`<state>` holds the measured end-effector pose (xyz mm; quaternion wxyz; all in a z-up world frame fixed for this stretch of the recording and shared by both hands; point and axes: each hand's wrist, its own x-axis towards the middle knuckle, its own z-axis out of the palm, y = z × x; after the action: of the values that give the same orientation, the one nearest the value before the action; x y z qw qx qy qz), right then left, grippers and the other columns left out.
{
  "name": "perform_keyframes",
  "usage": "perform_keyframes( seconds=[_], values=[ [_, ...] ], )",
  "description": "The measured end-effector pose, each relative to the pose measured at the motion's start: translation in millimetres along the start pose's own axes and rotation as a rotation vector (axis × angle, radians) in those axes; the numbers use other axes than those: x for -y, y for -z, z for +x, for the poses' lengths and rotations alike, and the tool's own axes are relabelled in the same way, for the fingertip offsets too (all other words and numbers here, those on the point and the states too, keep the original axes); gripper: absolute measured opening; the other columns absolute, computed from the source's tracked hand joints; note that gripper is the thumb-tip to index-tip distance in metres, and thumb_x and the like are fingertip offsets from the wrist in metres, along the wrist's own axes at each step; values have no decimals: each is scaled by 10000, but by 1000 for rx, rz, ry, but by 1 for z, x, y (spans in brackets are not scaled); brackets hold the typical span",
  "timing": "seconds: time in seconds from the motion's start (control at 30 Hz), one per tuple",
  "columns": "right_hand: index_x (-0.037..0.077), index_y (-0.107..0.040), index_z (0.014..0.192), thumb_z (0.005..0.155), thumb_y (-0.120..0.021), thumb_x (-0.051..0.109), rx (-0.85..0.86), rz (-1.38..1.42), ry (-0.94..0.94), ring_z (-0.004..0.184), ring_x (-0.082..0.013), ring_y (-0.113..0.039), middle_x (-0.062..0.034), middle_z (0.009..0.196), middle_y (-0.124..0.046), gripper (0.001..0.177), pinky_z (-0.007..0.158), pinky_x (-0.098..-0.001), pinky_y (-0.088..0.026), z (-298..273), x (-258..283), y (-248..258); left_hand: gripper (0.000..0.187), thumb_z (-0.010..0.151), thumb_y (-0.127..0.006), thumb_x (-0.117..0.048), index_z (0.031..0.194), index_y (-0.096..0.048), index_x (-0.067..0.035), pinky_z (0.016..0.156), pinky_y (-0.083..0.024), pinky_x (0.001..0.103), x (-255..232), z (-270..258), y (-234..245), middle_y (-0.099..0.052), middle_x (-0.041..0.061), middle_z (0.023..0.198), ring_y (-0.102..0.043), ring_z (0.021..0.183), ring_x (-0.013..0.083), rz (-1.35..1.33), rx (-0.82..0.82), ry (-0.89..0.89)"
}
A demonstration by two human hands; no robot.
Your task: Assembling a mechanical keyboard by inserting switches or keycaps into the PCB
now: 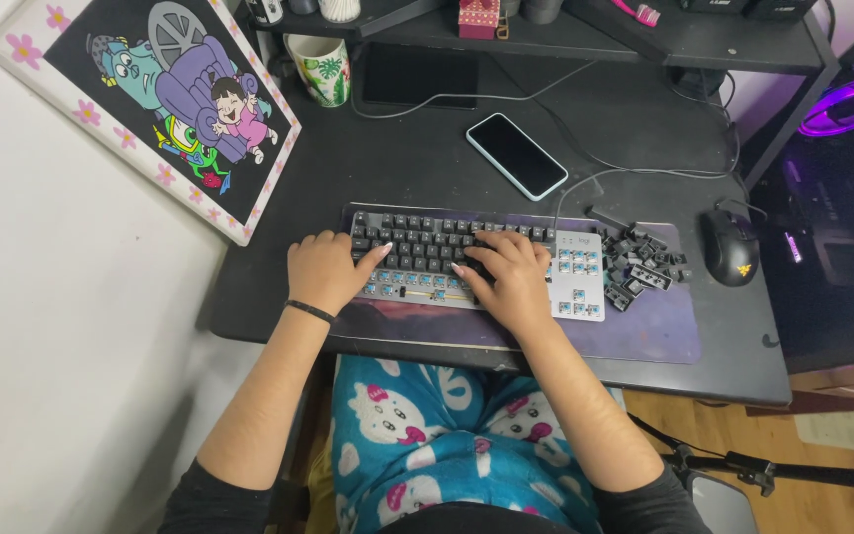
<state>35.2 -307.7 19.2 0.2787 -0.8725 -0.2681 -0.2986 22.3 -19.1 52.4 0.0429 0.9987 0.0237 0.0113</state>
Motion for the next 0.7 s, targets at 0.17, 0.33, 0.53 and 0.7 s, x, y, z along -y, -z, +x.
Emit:
perform_keyframes(
  seconds=[0.17,0.33,0.53,0.7],
  values=[
    [184,-799,1083,921,-825,368,9,-8,7,1201,-219,-606,-6,1195,-743,246,944,-391,-331,0,1,0,789,1002,-412,-759,1083,-753,-52,939,-520,498,-4,-1,19,-737,170,1056,-700,1070,359,-146,98,40],
    [169,-796,1105,916,-830,362,39,-8,-9,1209,-234,-595,-24,1215,-738,273,949,-405,-336,1,5,3,688,924,-648,-685,727,-645,-26,760,-530,434,9,2,1,-636,159,742,-692,818,376,-482,59,68],
    [165,-789,1109,927,-826,367,70,-34,-20,1220,-223,-585,-20,1220,-729,274,950,-401,-329,1,4,1,670,866,-720,-696,660,-545,-83,683,-499,415,19,9,-18,-576,118,672,-671,754,354,-595,50,114],
    [232,-777,1116,905,-823,439,24,-56,0,1214,-203,-592,34,1228,-726,299,974,-395,-333,-3,-3,-6,672,822,-741,-725,664,-573,-94,708,-515,386,20,10,-26,-633,139,649,-706,805,370,-635,36,172]
  ],
)
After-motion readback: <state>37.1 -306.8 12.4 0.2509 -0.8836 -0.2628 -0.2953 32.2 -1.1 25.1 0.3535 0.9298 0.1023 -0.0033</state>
